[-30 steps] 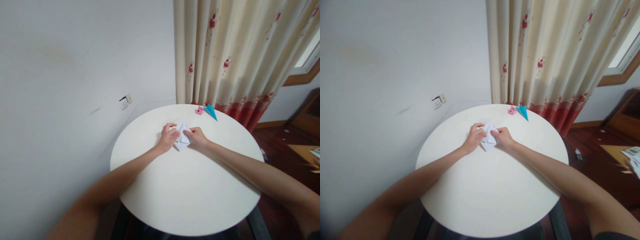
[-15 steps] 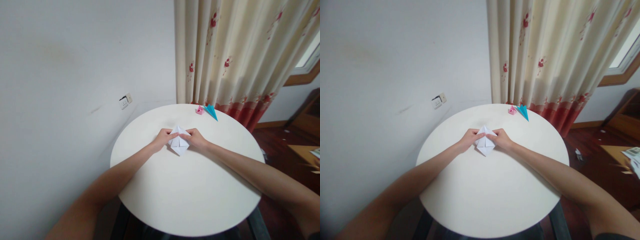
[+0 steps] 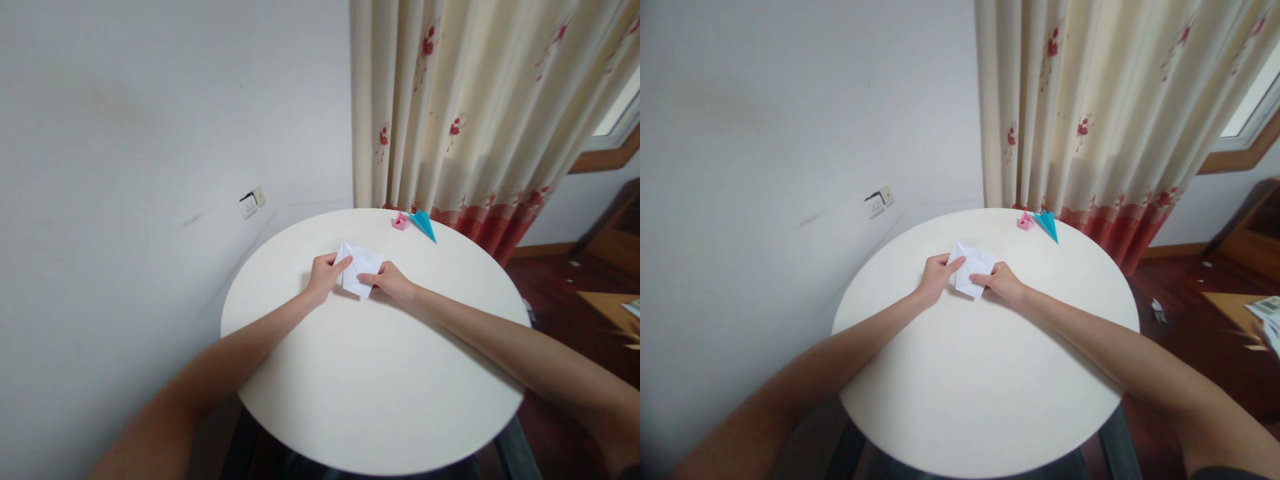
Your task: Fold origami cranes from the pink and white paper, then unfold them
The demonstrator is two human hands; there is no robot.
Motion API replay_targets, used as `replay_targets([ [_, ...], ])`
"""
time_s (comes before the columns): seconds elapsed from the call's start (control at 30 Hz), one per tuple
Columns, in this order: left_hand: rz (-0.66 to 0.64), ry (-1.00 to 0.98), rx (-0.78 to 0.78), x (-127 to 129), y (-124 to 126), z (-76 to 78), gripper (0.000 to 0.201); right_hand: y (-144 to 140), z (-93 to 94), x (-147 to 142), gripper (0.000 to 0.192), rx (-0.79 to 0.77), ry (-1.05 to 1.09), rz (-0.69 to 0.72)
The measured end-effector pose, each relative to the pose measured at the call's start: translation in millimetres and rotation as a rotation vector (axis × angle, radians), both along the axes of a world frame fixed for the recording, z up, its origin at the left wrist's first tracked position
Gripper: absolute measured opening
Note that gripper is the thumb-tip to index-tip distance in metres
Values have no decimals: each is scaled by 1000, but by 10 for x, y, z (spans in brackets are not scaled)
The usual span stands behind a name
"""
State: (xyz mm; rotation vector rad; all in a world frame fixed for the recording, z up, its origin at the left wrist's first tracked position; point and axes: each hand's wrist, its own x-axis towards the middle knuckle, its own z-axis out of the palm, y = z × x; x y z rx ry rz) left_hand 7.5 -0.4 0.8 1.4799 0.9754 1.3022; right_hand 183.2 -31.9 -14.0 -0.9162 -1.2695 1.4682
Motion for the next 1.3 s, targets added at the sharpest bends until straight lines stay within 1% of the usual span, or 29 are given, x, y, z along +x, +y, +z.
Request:
replay_targets([
  [0.07,-54,-2,-28,-3,1,-13,39,8,-4,5,36,25,-26,-42],
  [0.13,-124,8,-90,-8,2,-26,42,17,-7,14,34,49,-39,-56],
  [0.2,-166,20,-147,-12,-2,-35,44,21,-10,14,33,59,-47,-67],
  [0.27,-151,22,-163,-10,-12,-39,45,20,-18,2,34,58,-44,-65],
  [0.4,-71,47,-124,8,-31,-36,44,17,-44,-27,38,96,-73,-42],
  [0.5,-89,49,-122,15,-31,-33,44,11,-53,-32,37,122,-89,-65],
  [0.57,-112,31,-129,9,-23,-24,45,2,-49,-32,38,109,-80,-62],
  [0.77,-134,-85,-163,-53,11,33,43,-19,-61,-36,41,96,-71,8],
  [0.93,-118,-159,-133,-93,89,40,39,-3,-109,-27,41,88,-80,46],
  [1.0,-103,-190,-144,-105,128,31,42,1,-117,-23,41,91,-80,57],
  [1.07,-102,-213,-189,-114,152,25,50,0,-113,-19,41,88,-80,41],
  [1.1,-120,-215,-217,-117,153,23,54,-2,-104,-17,41,84,-83,22],
  [1.17,-200,-168,-269,-119,129,23,60,-11,-77,-13,40,79,-84,-22],
  [1.23,-292,-64,-289,-114,78,26,57,-20,-45,-10,38,73,-80,-52],
  [1.3,-345,31,-281,-108,22,29,51,-24,-22,-9,36,66,-77,-58],
])
